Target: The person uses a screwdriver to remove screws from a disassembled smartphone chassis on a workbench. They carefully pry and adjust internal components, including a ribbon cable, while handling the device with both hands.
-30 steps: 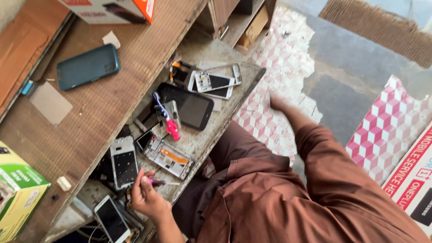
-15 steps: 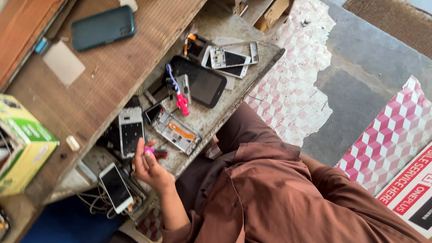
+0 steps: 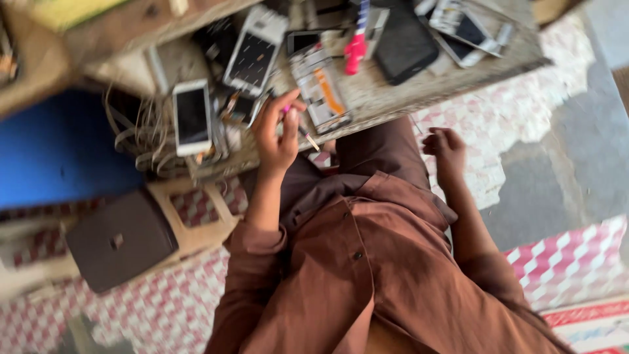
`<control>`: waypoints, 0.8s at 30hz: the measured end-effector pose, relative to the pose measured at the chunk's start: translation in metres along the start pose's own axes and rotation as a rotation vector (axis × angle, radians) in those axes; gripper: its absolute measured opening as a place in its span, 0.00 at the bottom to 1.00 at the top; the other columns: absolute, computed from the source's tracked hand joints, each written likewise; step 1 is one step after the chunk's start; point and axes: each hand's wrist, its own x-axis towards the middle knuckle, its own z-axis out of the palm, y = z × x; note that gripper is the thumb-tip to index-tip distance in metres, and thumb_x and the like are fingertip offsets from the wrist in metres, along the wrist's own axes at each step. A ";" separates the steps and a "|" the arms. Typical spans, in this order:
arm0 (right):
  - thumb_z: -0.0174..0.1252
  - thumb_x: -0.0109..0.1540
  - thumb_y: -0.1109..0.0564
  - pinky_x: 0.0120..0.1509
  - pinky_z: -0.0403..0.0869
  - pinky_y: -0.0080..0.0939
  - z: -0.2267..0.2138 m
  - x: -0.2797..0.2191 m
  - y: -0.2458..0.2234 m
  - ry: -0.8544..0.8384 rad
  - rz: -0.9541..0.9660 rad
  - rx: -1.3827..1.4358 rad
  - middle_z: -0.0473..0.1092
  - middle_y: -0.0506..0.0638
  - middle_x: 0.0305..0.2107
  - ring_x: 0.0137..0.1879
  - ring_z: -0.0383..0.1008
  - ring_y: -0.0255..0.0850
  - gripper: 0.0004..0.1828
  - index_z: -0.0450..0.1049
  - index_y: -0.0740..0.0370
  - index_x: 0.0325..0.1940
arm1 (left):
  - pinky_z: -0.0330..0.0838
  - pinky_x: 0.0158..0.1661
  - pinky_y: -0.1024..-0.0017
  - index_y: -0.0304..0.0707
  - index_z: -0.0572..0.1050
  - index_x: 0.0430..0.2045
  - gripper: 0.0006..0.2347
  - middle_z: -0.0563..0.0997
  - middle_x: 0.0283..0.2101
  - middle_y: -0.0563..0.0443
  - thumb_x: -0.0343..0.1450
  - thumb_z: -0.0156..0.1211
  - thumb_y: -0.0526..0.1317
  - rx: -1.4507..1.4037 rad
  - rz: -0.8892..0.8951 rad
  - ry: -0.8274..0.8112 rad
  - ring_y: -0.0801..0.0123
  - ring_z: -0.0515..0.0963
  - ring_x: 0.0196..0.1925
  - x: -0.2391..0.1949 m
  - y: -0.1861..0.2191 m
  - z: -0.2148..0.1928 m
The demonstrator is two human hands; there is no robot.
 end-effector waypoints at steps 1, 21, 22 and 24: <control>0.50 0.74 0.60 0.46 0.76 0.38 0.000 -0.009 -0.017 -0.026 -0.116 -0.030 0.74 0.52 0.33 0.38 0.74 0.36 0.11 0.74 0.71 0.52 | 0.75 0.37 0.75 0.34 0.74 0.58 0.13 0.82 0.43 0.47 0.83 0.51 0.42 -0.085 -0.038 0.020 0.73 0.79 0.35 0.001 -0.003 0.000; 0.69 0.64 0.55 0.25 0.60 0.41 0.162 -0.055 -0.171 -0.647 -0.573 -0.685 0.61 0.49 0.14 0.19 0.57 0.35 0.14 0.76 0.65 0.49 | 0.79 0.43 0.76 0.46 0.70 0.64 0.14 0.83 0.48 0.53 0.84 0.53 0.44 -0.098 -0.060 -0.214 0.76 0.81 0.39 0.004 -0.008 0.000; 0.69 0.64 0.55 0.25 0.60 0.41 0.164 -0.053 -0.171 -0.669 -0.543 -0.683 0.61 0.48 0.14 0.19 0.57 0.35 0.14 0.76 0.65 0.47 | 0.81 0.48 0.75 0.50 0.70 0.64 0.13 0.82 0.49 0.55 0.85 0.53 0.45 -0.078 -0.006 -0.240 0.74 0.83 0.43 0.004 -0.009 0.002; 0.70 0.63 0.55 0.25 0.59 0.41 0.168 -0.046 -0.170 -0.695 -0.485 -0.674 0.62 0.48 0.14 0.19 0.57 0.34 0.13 0.77 0.64 0.45 | 0.83 0.49 0.75 0.58 0.70 0.65 0.13 0.82 0.50 0.56 0.84 0.55 0.44 -0.056 0.043 -0.297 0.74 0.84 0.46 0.009 -0.012 0.000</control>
